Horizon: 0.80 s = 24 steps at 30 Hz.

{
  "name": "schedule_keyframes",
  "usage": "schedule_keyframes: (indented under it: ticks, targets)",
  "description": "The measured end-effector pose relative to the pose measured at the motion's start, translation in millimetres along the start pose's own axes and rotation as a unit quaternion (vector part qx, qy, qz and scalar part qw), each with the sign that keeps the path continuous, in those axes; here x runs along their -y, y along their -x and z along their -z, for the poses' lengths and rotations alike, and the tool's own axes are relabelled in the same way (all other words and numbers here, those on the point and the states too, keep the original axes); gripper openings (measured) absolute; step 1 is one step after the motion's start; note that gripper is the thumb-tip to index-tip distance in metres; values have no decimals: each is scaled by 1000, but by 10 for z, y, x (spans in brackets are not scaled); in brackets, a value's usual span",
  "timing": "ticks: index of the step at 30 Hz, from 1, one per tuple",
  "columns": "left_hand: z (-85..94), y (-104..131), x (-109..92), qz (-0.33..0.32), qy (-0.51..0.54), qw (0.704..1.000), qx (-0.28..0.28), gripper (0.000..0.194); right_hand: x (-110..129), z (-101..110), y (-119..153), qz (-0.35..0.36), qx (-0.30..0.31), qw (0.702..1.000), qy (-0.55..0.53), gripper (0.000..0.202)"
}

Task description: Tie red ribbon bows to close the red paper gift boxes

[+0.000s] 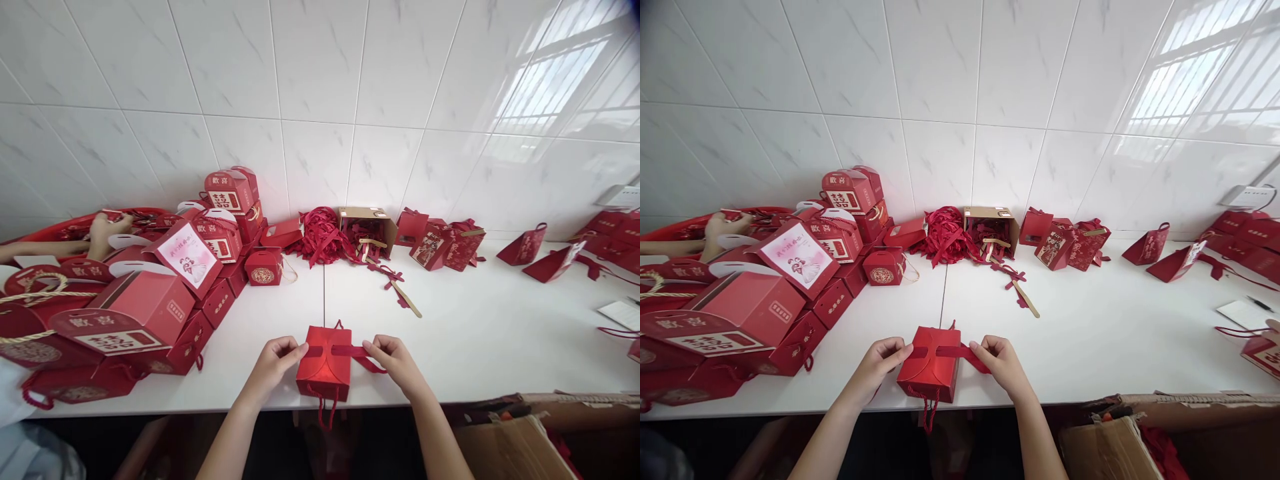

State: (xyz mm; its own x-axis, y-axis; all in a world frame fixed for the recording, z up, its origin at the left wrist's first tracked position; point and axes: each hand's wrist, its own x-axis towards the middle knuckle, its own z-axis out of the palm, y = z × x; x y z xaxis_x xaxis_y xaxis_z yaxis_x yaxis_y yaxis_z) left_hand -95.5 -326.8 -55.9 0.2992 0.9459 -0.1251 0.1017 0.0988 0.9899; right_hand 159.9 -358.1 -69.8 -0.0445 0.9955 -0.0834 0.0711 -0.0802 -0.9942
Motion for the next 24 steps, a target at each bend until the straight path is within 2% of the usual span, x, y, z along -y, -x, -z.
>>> schedule_keyframes:
  ticks: [2, 5, 7, 9, 10, 12, 14, 15, 16, 18, 19, 20, 22, 24]
  targets:
    - [-112, 29, -4, 5, 58, 998, -1, 36, -16, -13, -16, 6, -26, 1000, 11, 46]
    - [-320, 79, -38, 7, 100, 994, -35, 38, -3, -13, -76, 34, -70, 996, 31, 45]
    - [-407, 92, -54, 10, 91, 994, -58, 39, 20, 6, -119, 57, -102, 992, 53, 39]
    - [-403, 78, -38, 3, 48, 995, -83, 37, 33, 36, -138, 82, -160, 980, 82, 31]
    - [-367, 66, -17, -12, 11, 994, -112, 34, 30, 54, -132, 96, -198, 971, 96, 30]
    - [-259, 56, 42, -58, -78, 971, -219, 28, 8, 87, -86, 119, -255, 952, 118, 32]
    - [-161, 95, 94, -96, -152, 935, -306, 27, -28, 103, 0, 105, -231, 960, 119, 35]
    - [-137, 138, 109, -99, -173, 931, -306, 26, -47, 100, 51, 83, -187, 973, 110, 41]
    - [-134, 192, 113, -89, -182, 941, -270, 28, -64, 89, 102, 58, -135, 985, 96, 46]
    - [-189, 309, 97, -48, -174, 973, -143, 37, -94, 44, 197, 22, -45, 997, 63, 51]
    - [-238, 358, 82, -28, -166, 982, -89, 39, -106, 14, 237, 16, -19, 998, 49, 51]
    - [-292, 392, 66, -15, -160, 985, -59, 37, -117, -17, 271, 15, -8, 999, 39, 50]
    - [-396, 413, 46, -9, -155, 986, -65, 30, -136, -71, 321, 11, -13, 999, 27, 48]
    - [-471, 385, 47, -21, -147, 983, -106, 28, -155, -99, 358, -2, -30, 999, 32, 47]
